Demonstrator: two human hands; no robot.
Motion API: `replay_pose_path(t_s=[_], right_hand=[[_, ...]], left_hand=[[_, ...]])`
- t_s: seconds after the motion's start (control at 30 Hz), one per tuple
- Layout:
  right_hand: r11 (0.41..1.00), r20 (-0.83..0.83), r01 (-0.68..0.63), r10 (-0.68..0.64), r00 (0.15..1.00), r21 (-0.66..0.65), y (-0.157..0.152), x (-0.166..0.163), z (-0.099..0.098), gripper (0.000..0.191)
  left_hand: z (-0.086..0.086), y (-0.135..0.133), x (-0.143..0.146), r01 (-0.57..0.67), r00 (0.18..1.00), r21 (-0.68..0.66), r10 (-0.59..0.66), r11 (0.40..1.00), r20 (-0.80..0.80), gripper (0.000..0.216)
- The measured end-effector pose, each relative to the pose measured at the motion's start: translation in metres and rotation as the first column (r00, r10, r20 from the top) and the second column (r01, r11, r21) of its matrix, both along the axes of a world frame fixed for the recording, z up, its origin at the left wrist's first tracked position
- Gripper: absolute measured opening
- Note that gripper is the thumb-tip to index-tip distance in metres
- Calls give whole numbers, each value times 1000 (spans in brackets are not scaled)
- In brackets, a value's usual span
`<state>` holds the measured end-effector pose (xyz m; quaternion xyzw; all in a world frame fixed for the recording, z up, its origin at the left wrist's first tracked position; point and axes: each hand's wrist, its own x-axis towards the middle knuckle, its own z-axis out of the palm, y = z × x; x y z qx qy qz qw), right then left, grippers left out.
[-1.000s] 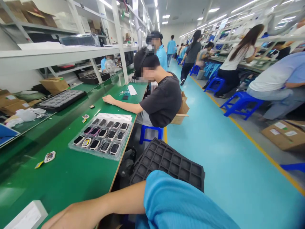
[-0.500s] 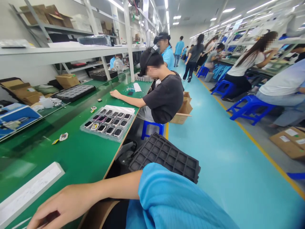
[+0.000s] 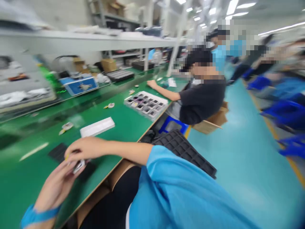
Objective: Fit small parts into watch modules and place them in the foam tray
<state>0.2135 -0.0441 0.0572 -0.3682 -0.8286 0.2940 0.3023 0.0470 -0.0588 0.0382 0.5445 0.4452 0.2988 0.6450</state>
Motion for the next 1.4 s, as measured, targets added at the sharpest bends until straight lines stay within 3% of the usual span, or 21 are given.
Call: replay_pose_path(t_s=[0.03,0.13,0.2,0.3,0.37,0.43,0.53,0.63,0.73,1.03,1.13,1.23,1.33,1.4], right_hand=[[1000,19,11,-11,1000,14,10,-8,-4,15],[999,-56,25,-22,998,44,46,-34,-15,12],[998,-144,66,-65,987,6,72,-48,-22,9],[985,-330,158,-174,928,-74,101,-59,-33,27],[972,-343,216,-235,910,-94,109,-59,-42,22],[973,-188,210,-225,956,-97,108,-54,-56,8],[985,96,146,-137,986,-88,94,-49,-78,8],[990,210,141,-138,968,0,82,-51,-91,9],[991,258,128,-130,957,26,78,-55,-93,11],[981,277,192,-176,945,-30,88,-62,-96,6],[982,299,186,-182,937,16,84,-63,-101,7],[990,277,90,-117,954,110,71,-56,-98,8],[972,137,54,-87,987,229,56,-44,-85,9],[953,-36,129,-124,992,275,50,-38,-76,10]], left_hand=[[-4,4,-7,5,999,-25,-4,1000,52,21],[-10,28,-24,-163,964,-97,180,982,198,18],[-11,52,-34,-208,945,-158,239,965,221,12],[-12,85,-49,-275,914,-210,323,938,245,15],[-16,102,-59,-332,885,-251,392,910,251,12],[-23,113,-67,-364,859,-299,442,882,259,10],[-35,119,-77,-312,864,-375,425,873,269,13],[-44,117,-81,-208,911,-417,331,885,247,17],[-46,113,-80,-188,929,-412,297,892,219,16],[-44,112,-77,-208,932,-408,306,889,192,13],[-44,111,-76,-207,937,-403,299,891,180,12],[-44,111,-75,-224,939,-389,305,894,160,14],[-41,108,-72,-254,939,-370,320,893,127,13],[-39,105,-67,-292,937,-327,338,899,93,10]])
